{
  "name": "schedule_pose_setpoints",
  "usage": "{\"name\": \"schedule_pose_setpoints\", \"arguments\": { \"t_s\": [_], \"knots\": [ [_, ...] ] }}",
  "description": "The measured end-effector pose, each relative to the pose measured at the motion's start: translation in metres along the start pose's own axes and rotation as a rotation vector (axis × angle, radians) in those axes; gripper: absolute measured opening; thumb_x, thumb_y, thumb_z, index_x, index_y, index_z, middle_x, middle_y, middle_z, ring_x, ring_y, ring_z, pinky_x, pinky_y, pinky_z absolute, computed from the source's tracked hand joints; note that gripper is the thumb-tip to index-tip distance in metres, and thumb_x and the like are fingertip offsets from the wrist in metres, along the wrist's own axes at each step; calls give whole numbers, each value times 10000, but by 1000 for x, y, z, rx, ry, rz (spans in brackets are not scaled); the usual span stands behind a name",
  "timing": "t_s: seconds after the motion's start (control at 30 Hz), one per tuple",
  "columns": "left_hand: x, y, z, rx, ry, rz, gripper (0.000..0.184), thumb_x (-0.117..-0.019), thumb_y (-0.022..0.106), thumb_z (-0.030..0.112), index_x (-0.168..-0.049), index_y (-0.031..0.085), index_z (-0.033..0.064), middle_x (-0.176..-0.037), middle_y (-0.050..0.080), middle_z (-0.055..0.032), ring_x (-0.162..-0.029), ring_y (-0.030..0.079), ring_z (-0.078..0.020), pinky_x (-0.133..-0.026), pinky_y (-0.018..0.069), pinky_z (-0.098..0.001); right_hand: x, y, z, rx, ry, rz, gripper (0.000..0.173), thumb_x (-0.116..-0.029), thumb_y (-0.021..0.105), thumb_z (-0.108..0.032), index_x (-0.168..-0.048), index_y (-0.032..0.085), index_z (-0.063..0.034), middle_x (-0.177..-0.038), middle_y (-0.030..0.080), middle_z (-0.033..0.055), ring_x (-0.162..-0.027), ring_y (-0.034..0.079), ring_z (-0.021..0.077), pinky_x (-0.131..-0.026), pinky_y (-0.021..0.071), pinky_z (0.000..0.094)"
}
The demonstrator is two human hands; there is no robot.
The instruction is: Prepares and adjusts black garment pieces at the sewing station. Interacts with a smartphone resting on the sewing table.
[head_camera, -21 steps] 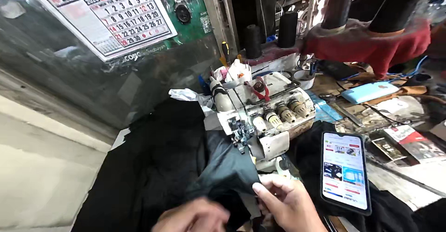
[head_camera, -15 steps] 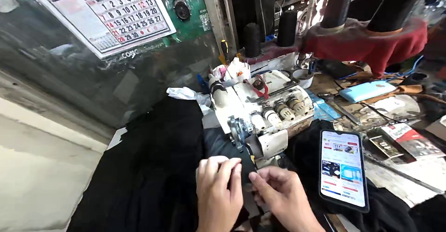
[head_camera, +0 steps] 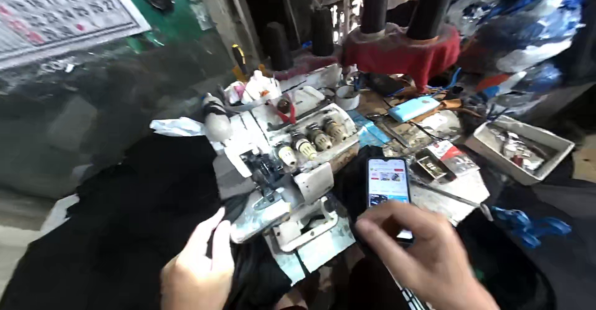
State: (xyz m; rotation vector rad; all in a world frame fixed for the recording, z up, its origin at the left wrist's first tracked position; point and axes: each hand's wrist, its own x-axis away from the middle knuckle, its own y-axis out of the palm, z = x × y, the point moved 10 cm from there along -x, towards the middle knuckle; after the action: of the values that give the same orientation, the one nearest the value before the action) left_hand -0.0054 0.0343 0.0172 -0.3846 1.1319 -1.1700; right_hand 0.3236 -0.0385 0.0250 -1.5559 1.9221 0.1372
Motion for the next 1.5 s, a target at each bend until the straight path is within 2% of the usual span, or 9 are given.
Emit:
{"name": "schedule_pose_setpoints", "arguments": {
  "t_s": [0.1,0.17,0.27,0.37,0.5,0.67,1.0,1.23,1.5],
  "knots": [
    [18,-14,8,54,37,8,245,-1008,639,232,-948,749,22,-872,743,-82,-807,706,-91,-748,590,-305,-3,-66,17,294,36,188,360,-927,718,-322,-1255,646,-193,-1129,677,-32,-945,689,123,-743,634,357],
    [32,-4,24,171,76,-16,216,-1001,653,188,-932,742,4,-863,737,-75,-808,705,-74,-749,597,-270,-6,-76,29,376,87,139,679,-846,766,-329,-1463,511,-202,-1414,541,27,-1270,567,184,-973,572,453],
    [48,27,39,300,145,-12,160,-979,671,126,-1022,758,-1,-982,764,-67,-925,729,-76,-847,615,-262,-9,-64,49,385,166,22,968,-755,816,-289,-1595,336,-280,-1586,377,26,-1405,456,197,-1041,535,481],
    [56,47,32,348,159,3,200,-978,675,135,-1080,738,-25,-1023,755,-92,-958,725,-104,-883,610,-279,-17,-58,62,351,220,4,942,-785,786,-222,-1603,322,-265,-1504,468,49,-1213,611,182,-907,603,431],
    [56,48,21,406,113,22,179,-977,658,115,-1057,719,-33,-969,746,-63,-884,716,-82,-819,615,-256,-21,-63,66,251,235,73,694,-961,689,-195,-1575,364,-202,-1443,582,37,-934,717,160,-729,632,364],
    [54,47,19,426,84,29,147,-973,654,92,-1028,711,-32,-921,735,-47,-833,702,-60,-776,607,-231,-12,-60,79,101,305,11,923,-806,763,-202,-1607,312,-277,-1478,514,23,-1006,695,172,-734,636,383],
    [54,49,18,450,73,26,133,-977,644,68,-1019,697,-47,-888,723,-41,-791,688,-54,-749,601,-223,-13,-67,73,41,279,90,625,-1000,631,-184,-1573,385,-223,-1352,632,13,-804,708,148,-626,623,307],
    [57,48,17,458,82,42,156,-979,650,103,-1027,712,-32,-913,735,-44,-821,699,-57,-767,604,-224,0,-62,68,-42,318,30,838,-857,695,-83,-1591,346,-287,-1488,535,-2,-910,728,206,-661,652,368],
    [57,47,17,478,103,61,171,-978,653,119,-1040,715,-28,-923,744,-42,-830,712,-62,-767,614,-227,1,-59,67,-26,321,35,843,-859,703,-86,-1589,341,-303,-1497,520,6,-946,727,209,-690,655,377]
  ]
}}
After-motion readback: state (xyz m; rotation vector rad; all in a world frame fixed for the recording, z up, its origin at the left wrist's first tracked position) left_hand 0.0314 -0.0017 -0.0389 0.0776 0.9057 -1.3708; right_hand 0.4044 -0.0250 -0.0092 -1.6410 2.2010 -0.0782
